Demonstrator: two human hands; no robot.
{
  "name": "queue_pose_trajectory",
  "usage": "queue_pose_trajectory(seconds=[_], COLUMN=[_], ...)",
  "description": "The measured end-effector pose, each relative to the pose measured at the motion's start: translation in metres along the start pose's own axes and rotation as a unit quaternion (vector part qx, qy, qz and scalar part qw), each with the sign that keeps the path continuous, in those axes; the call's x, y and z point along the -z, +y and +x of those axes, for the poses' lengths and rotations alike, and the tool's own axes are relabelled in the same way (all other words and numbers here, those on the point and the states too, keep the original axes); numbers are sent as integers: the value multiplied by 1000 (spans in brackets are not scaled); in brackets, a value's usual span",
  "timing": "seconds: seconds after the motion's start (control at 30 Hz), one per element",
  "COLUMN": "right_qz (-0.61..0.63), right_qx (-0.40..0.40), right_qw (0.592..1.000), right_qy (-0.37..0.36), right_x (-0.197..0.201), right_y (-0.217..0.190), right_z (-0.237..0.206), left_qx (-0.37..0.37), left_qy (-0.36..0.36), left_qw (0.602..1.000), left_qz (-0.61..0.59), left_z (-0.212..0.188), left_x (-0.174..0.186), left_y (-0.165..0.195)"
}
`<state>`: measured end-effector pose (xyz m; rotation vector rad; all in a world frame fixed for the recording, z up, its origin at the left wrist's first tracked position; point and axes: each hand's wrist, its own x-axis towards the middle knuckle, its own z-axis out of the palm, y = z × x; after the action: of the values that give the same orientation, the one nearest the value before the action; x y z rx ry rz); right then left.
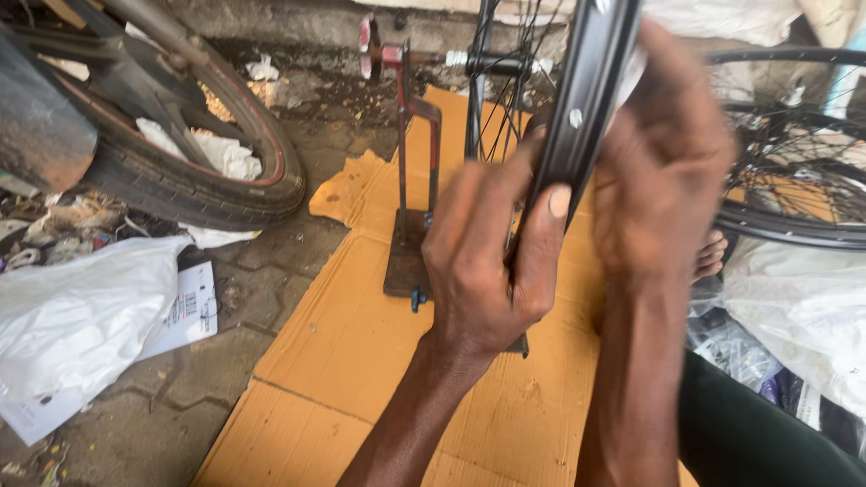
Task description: The person uses a spoke wrench to tighten the nipples on a bicycle wheel mounted on a truing stand. They repeatedly rotate the wheel and adjust individual spokes to true the rim.
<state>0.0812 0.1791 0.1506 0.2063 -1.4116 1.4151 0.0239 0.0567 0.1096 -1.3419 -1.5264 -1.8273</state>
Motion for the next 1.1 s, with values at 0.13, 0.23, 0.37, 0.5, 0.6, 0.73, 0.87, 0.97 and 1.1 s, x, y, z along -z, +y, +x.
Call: queue_pose_trajectory(seconds=[0.13,0.23,0.37,0.5,0.6,0.73,0.87,0.97,1.1], right_qz=[24,-55,-121,-177,36,95,53,95,123], right_qx=[69,68,64,9,-30,19,85,21,1], right_qw=[997,995,987,980,999,995,993,994,991], right_qy=[-23,-47,-80,-85,-7,-14,-65,-59,-60], right_x=[4,24,45,54,45,23,15,20,26], right_y=[34,57,82,82,78,78,72,64,69], right_z=[-12,-18,-5,12,16,20,17,10,14], left_qx=[-23,-34,-38,-40,-45,-39,-17,-8,84], left_qy=[37,37,61,58,45,37,31,29,21], left_qw=[998,998,997,997,998,997,994,992,979], left_qz=[35,23,-7,-10,-11,-58,-108,-121,-186], left_z=[23,33,40,41,41,41,37,40,48], left_x=[-8,-14,-22,-24,-24,-24,-19,-17,-16], left_y=[1,0,-3,-7,-11,-10,-3,1,2])
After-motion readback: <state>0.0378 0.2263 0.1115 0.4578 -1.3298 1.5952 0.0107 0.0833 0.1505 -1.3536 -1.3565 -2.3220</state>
